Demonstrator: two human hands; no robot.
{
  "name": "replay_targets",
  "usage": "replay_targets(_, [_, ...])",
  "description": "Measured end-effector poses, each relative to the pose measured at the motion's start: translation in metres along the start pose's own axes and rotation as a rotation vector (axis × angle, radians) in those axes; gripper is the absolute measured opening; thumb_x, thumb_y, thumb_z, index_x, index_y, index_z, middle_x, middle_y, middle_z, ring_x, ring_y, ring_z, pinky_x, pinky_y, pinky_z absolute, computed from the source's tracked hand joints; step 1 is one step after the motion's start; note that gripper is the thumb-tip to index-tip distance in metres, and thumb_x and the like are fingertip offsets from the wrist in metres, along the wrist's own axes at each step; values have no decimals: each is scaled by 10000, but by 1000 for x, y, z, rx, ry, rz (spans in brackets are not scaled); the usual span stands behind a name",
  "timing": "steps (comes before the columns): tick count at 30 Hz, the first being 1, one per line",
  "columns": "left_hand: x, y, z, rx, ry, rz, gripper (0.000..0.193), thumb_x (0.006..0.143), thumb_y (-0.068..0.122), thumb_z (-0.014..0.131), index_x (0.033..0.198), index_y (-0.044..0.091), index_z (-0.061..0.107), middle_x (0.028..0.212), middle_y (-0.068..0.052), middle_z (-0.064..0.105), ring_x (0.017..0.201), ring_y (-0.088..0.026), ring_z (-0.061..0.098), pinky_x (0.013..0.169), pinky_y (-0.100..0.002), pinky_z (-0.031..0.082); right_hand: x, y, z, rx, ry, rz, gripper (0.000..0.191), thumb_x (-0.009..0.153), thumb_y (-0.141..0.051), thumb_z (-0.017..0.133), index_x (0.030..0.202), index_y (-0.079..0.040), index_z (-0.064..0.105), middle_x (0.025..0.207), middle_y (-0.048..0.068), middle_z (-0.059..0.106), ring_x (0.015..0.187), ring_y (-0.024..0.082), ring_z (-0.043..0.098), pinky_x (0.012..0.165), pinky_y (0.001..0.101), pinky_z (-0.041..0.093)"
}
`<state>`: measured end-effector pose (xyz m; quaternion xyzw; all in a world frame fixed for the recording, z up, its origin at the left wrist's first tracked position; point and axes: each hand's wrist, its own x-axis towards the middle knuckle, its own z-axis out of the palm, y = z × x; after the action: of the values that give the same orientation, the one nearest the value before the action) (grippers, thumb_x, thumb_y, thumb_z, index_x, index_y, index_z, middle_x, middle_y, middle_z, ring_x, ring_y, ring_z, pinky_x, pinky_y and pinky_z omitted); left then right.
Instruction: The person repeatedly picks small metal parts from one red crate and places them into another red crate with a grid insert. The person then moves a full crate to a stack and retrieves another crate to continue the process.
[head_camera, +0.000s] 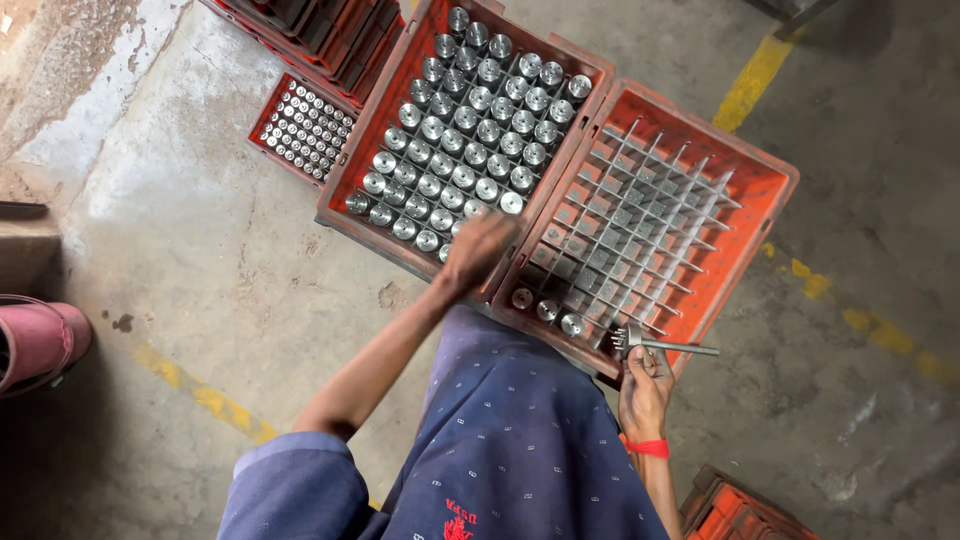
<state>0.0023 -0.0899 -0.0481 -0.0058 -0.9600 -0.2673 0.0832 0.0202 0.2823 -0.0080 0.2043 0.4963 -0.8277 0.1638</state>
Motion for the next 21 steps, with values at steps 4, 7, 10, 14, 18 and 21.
replay_targets(4, [39,-18,-7,247,70,-109,534,821,319,719,1290,72,651,1323,-210,556,1226,-370,516,982,-577,445,6,16,-11,38,-118,-26,225,1052,26,688,1254,55,593,1012,1,614,948,79,571,969,238,490])
replay_targets(7, [52,-11,0,294,47,-136,505,908,392,716,1305,86,655,1373,-203,513,1335,-355,468,1080,-615,396,10,19,-5,-32,-95,-6,233,1018,6,673,1233,45,591,1011,1,636,929,65,576,924,217,476])
replay_targets(10, [55,-12,0,283,-138,-242,507,952,456,714,1262,57,665,1446,-197,483,1401,-348,423,1128,-594,384,3,12,11,-90,-106,9,318,1001,-15,667,1308,46,613,1006,1,642,908,61,570,901,209,473])
replay_targets(14, [61,-25,-9,395,-173,-256,597,724,496,787,1154,91,699,1475,-225,414,1369,-400,355,1082,-653,315,-5,-1,25,-174,-41,58,350,948,-21,638,1289,34,585,1104,27,700,1001,84,631,939,219,496])
replay_targets(18, [61,-20,-12,237,-61,-114,528,806,446,793,1195,98,713,1394,-191,489,1358,-361,417,1134,-654,314,-1,0,18,-202,-88,44,340,967,2,645,1294,57,572,1162,83,701,1077,129,646,965,247,496])
replay_targets(21, [60,-3,-38,119,-59,-127,555,830,433,830,1213,56,693,1363,-180,508,1359,-341,419,1168,-615,343,1,1,-3,-193,-178,45,341,1005,-4,653,1333,63,590,1176,80,685,1067,129,623,976,255,489])
